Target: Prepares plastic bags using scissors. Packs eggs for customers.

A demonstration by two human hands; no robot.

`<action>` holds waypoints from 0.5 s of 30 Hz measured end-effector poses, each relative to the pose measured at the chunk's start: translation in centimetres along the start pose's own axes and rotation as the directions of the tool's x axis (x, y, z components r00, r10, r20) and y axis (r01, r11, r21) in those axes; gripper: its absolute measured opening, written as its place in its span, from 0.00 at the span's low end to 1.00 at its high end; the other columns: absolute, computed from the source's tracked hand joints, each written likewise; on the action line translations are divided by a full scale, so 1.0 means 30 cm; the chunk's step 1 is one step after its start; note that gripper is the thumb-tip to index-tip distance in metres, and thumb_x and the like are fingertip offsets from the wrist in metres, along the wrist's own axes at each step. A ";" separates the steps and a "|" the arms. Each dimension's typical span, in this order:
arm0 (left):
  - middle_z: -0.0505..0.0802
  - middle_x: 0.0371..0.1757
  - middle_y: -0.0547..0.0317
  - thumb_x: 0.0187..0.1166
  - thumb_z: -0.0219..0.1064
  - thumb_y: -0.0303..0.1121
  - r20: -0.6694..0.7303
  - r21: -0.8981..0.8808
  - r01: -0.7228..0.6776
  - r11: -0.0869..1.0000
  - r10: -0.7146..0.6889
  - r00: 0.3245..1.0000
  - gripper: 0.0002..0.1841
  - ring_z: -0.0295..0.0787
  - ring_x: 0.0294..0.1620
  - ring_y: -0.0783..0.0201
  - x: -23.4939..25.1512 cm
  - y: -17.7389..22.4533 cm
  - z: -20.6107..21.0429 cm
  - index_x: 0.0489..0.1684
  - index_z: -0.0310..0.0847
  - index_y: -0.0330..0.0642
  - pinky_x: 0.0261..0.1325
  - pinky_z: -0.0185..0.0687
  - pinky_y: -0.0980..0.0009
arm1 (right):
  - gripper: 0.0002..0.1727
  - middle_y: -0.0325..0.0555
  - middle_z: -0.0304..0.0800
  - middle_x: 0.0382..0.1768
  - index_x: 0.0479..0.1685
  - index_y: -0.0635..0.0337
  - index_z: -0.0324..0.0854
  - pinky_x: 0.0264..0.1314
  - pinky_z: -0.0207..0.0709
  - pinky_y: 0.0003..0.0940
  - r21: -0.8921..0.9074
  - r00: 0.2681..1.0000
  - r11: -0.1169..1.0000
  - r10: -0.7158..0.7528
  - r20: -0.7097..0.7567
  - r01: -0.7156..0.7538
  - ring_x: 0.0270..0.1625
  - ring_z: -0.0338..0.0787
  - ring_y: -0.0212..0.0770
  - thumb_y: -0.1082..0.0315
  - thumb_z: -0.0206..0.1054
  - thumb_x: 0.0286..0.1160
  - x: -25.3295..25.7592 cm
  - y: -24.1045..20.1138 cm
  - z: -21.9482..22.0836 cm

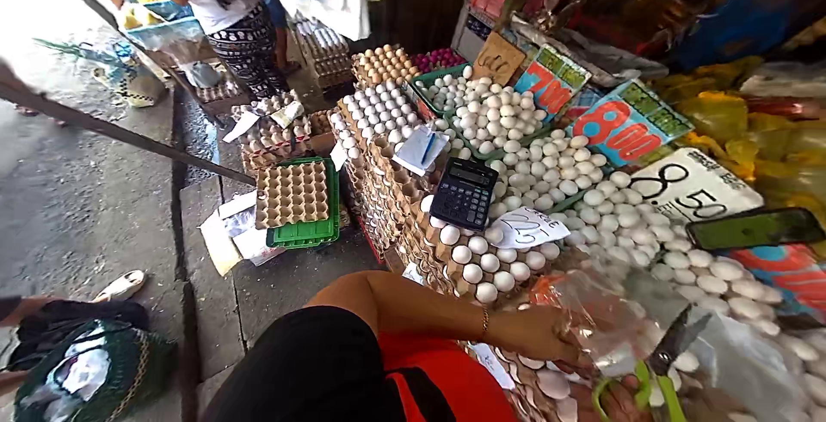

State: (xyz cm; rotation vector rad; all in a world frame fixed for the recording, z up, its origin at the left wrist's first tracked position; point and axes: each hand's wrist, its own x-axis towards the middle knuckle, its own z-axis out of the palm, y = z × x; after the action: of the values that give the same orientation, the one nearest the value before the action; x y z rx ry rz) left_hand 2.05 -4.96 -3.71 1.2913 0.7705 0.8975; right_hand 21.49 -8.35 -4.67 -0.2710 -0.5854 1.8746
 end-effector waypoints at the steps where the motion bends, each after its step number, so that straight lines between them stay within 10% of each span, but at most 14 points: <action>1: 0.92 0.48 0.40 0.81 0.67 0.24 -0.001 0.010 0.004 1.000 -0.004 1.000 0.30 0.92 0.41 0.60 -0.005 -0.013 0.000 0.85 0.64 0.32 0.51 0.90 0.63 | 0.24 0.42 0.94 0.42 0.60 0.60 0.88 0.56 0.86 0.31 -0.002 1.000 1.000 -0.015 0.002 0.015 0.43 0.93 0.34 0.50 0.71 0.76 0.003 0.000 -0.007; 15: 0.95 0.47 0.53 0.81 0.66 0.23 0.108 -0.140 0.128 0.982 -0.113 0.988 0.36 0.95 0.46 0.65 -0.037 -0.060 0.019 0.90 0.55 0.34 0.59 0.92 0.65 | 0.22 0.45 0.92 0.54 0.66 0.55 0.84 0.47 0.85 0.27 -0.012 0.969 0.969 -0.248 0.002 0.248 0.41 0.90 0.33 0.53 0.67 0.81 -0.020 0.027 -0.041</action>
State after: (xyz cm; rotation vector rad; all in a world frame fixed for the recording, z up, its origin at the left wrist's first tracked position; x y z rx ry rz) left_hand 2.27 -6.29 -5.42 1.1389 0.6836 0.7719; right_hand 21.62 -8.79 -6.19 -0.1958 -0.6028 1.6294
